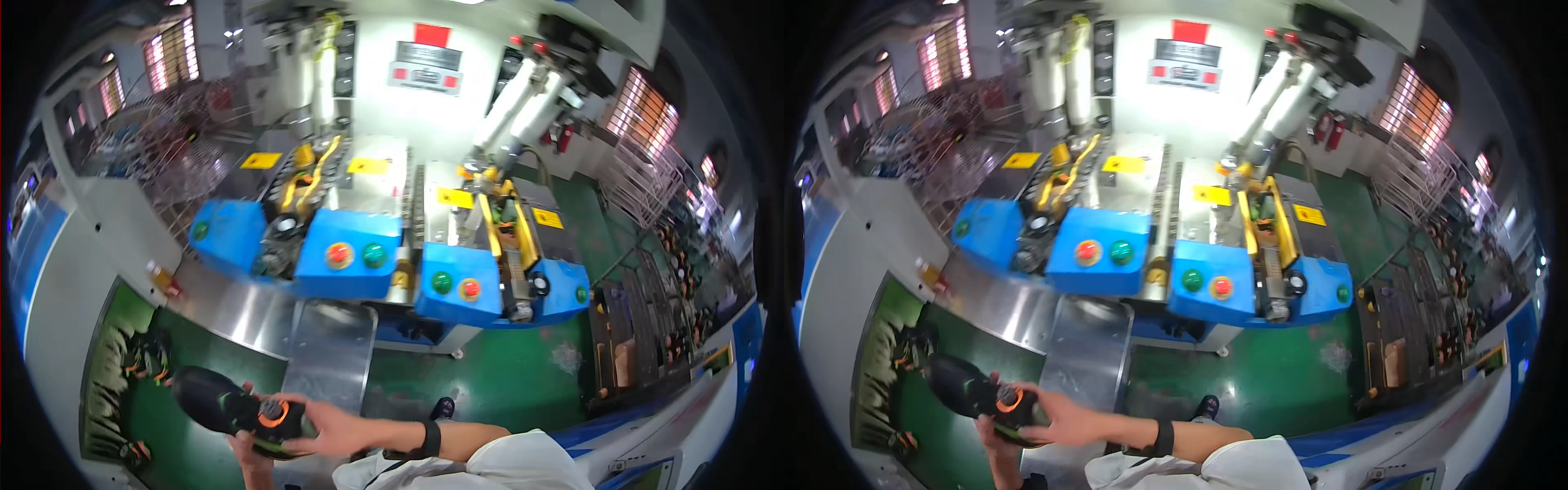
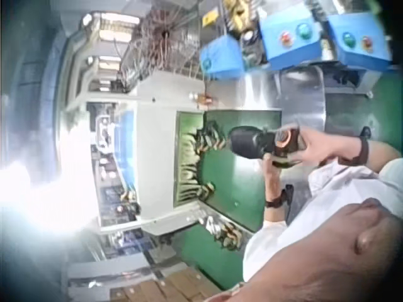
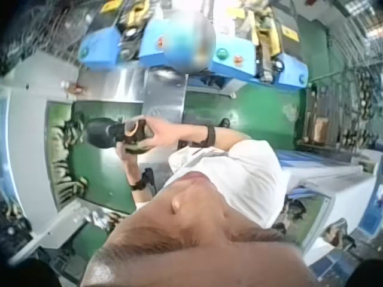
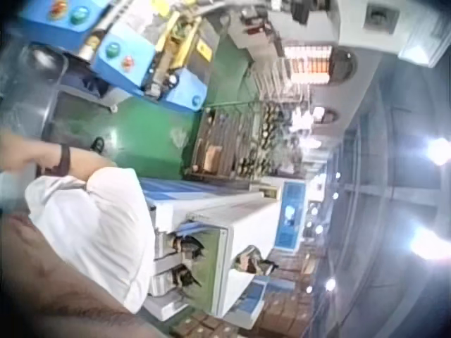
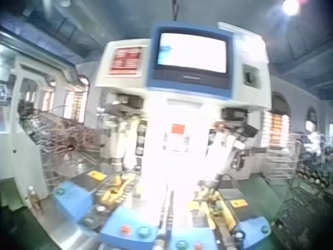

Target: Operating industrial machinery to shape and process athletic shoes.

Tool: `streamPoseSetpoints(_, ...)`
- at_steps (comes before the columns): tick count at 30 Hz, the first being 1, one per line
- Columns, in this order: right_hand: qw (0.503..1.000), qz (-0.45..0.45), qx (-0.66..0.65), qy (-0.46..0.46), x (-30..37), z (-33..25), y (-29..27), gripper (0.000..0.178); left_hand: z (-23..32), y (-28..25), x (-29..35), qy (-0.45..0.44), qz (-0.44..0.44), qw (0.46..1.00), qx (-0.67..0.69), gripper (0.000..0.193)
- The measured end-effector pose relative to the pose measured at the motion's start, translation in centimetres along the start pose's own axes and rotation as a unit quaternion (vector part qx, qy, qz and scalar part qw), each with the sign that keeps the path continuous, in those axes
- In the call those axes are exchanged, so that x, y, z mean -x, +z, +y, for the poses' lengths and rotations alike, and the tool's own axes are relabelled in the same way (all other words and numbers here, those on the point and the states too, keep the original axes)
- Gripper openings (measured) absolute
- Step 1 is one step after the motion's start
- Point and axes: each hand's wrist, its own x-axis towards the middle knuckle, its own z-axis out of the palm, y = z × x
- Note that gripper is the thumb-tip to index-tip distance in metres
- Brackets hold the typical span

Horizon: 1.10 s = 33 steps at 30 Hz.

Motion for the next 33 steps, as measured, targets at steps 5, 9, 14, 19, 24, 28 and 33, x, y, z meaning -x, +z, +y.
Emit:
streamPoseSetpoints(5, 0.911, 0.177, -0.356, 0.108, 13.5, 2.2, -14.2, 0.044, -10.6, 13.7, 2.1, -0.033, -0.083, 0.981, -0.174, 0.075)
streamPoseSetpoints(9, 0.845, 0.369, -0.386, 0.015, 24.6, 0.4, -24.8, 0.041, -17.6, 22.4, 0.1, -0.13, -0.131, 0.976, -0.115, 0.056)
streamPoseSetpoints(14, 0.777, 0.504, -0.324, -0.194, 36.0, -1.6, -35.7, 0.057, -24.9, 36.1, -8.5, -0.183, -0.247, 0.926, -0.22, 0.077)
streamPoseSetpoints(19, 0.662, 0.634, -0.32, -0.242, 41.1, -2.5, -39.8, 0.059, -40.6, 47.8, -22.9, -0.225, -0.336, 0.766, -0.5, 0.08)
streamPoseSetpoints(24, 0.66, 0.664, -0.294, -0.191, 45.6, -1.4, -44.6, 0.058, -55.6, 51.0, -29.4, -0.106, -0.153, 0.745, -0.641, 0.057)
streamPoseSetpoints(28, 0.641, 0.706, -0.248, -0.171, 47.9, -3.4, -44.8, 0.057, -57.2, 56.0, -27.4, -0.236, -0.205, 0.719, -0.621, 0.055)
streamPoseSetpoints(33, 0.706, 0.655, -0.239, -0.122, 42.6, -4.0, -46.6, 0.055, -50.5, 49.9, -39.3, -0.155, -0.556, 0.676, -0.459, 0.014)
